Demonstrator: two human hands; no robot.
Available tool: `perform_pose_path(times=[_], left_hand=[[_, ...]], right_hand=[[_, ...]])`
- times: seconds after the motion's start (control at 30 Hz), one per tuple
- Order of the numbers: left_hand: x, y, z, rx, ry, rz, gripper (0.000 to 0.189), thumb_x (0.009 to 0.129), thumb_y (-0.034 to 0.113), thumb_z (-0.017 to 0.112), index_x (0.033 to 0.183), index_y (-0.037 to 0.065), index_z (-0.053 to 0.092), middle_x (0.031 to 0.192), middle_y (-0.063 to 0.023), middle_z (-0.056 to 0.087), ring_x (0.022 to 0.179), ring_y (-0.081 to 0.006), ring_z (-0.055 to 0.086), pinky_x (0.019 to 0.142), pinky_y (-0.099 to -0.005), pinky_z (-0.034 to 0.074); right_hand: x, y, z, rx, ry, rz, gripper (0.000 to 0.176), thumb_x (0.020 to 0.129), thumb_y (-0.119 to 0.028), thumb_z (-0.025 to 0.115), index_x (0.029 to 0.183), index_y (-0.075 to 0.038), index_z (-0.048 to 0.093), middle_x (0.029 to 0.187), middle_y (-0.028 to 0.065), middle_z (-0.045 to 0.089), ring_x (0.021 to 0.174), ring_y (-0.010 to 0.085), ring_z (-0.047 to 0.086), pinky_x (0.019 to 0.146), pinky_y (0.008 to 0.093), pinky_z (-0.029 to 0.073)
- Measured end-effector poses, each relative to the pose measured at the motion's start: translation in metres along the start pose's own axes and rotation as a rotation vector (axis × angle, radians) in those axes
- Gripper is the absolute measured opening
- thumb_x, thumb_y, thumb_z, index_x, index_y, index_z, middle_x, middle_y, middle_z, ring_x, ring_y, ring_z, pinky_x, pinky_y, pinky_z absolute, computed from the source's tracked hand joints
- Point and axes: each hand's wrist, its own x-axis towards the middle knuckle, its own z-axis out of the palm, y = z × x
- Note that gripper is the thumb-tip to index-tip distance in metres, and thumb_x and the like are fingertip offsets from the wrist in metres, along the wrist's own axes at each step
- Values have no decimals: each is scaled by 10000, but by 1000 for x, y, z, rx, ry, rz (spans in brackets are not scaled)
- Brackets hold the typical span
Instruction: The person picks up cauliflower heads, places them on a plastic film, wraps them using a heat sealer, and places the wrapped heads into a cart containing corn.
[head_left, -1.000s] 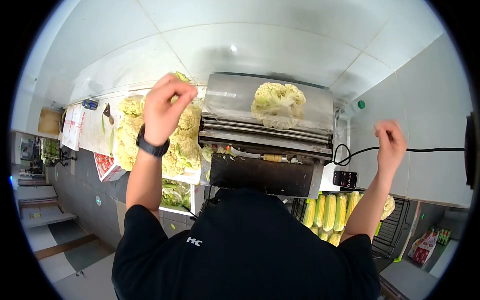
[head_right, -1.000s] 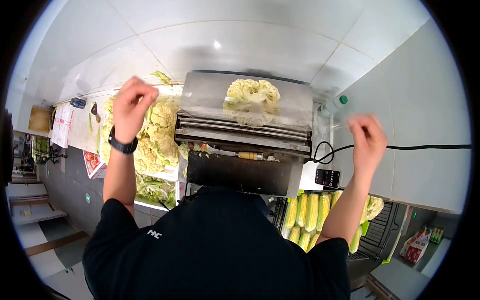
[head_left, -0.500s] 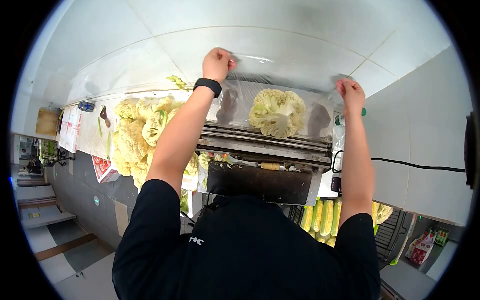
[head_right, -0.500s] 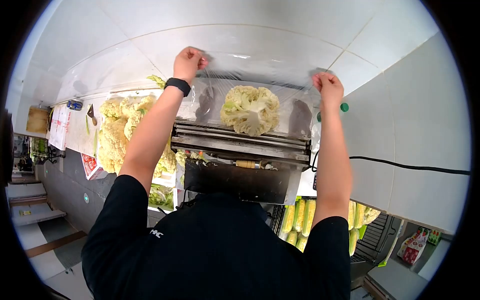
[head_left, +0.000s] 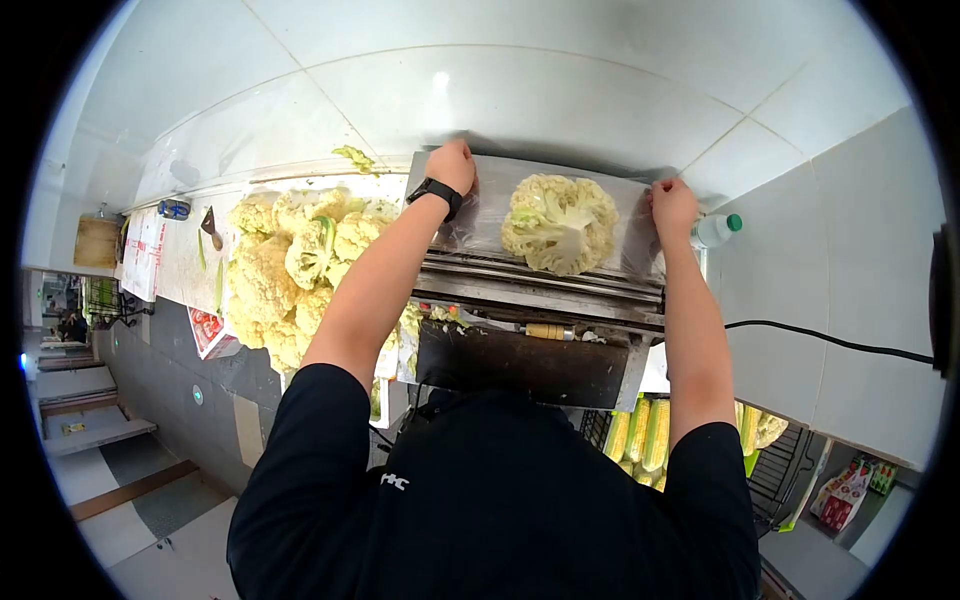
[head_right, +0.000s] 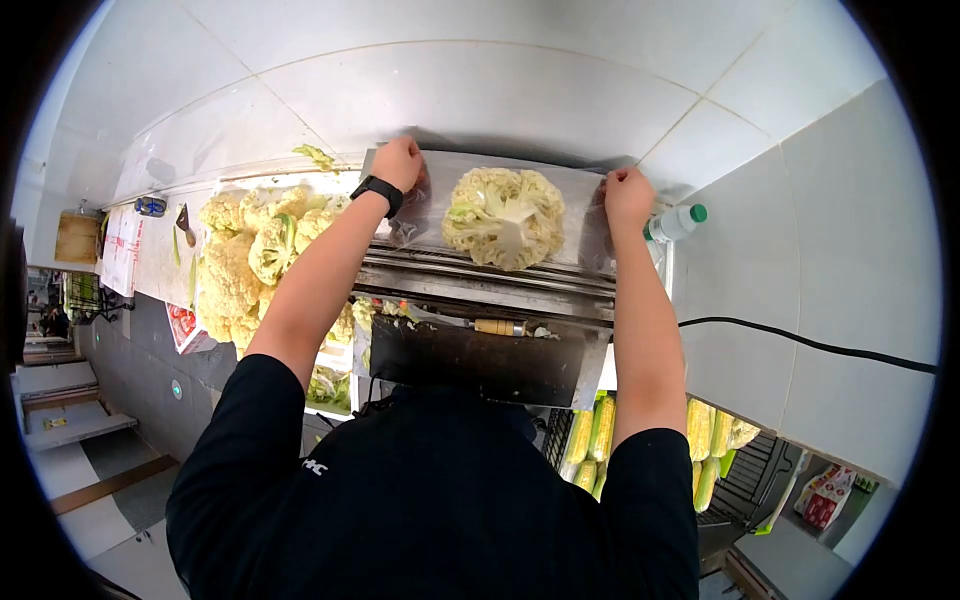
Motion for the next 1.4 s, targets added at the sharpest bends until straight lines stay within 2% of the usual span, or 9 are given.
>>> perform_pose_path(times=[0.17,0.37,0.5,0.6,0.7,0.77,1.07,1.2,1.4], left_hand=[[-18,2,-16,65,-156,-12,129,799,144,643,796,17,620,779,-171,684,768,-344,660,709,-426,528],[-41,-3,-38,-44,-413,-141,172,802,176,682,826,8,652,739,-113,672,684,-213,639,625,-345,514],[-39,-41,-49,-816,-588,-558,174,876,47,643,1031,-20,598,761,-76,636,677,-178,653,606,-270,566],[-39,-33,-92,-365,-385,-377,158,852,44,655,990,-18,610,764,-87,642,629,-149,645,542,-256,547],[-54,21,-94,-313,-59,265,298,914,186,605,1124,-25,613,950,-148,697,846,-226,669,756,-321,535],[-81,70,-81,-316,-203,455,400,953,281,561,1223,-14,576,1098,-180,669,1031,-292,627,902,-367,487],[-100,82,-9,-588,-280,180,633,1002,473,421,1381,-33,418,1421,-234,442,1297,-326,450,1062,-378,364],[-97,81,-1,-717,-420,-40,689,997,502,409,1396,-59,385,1440,-235,421,1315,-321,432,1072,-376,349],[-73,81,-31,-329,-572,-113,796,957,613,362,1309,-91,483,1317,-269,530,1232,-353,509,1023,-397,386]], right_hand=[[-20,-7,-10,-144,48,-141,92,771,-118,649,795,-30,659,757,202,659,745,384,640,708,448,507],[-42,-13,-14,-123,57,-220,124,726,-50,642,828,-11,584,831,209,627,796,403,606,710,487,481],[-45,-5,-8,-150,81,-294,113,739,-71,629,831,-15,594,832,206,634,788,406,608,704,488,480],[-46,-6,-9,-148,100,-305,116,740,-89,622,823,-11,603,824,208,640,784,411,608,702,485,479],[-43,2,-3,-127,54,-276,122,748,-99,632,829,-11,609,827,203,644,796,407,611,712,486,483],[-37,8,-3,-121,24,-275,126,755,-108,640,832,-11,612,830,201,645,804,403,613,716,485,485],[-9,37,-72,-505,-410,-152,233,810,-234,652,905,-21,649,962,213,662,907,391,633,809,471,502],[-4,31,-99,-584,-207,-167,276,840,-248,649,1004,-27,664,1061,218,649,933,381,642,822,442,512],[-60,-79,-38,516,-373,-212,405,991,-385,514,1221,-71,624,1163,89,657,1074,176,593,949,307,437]])
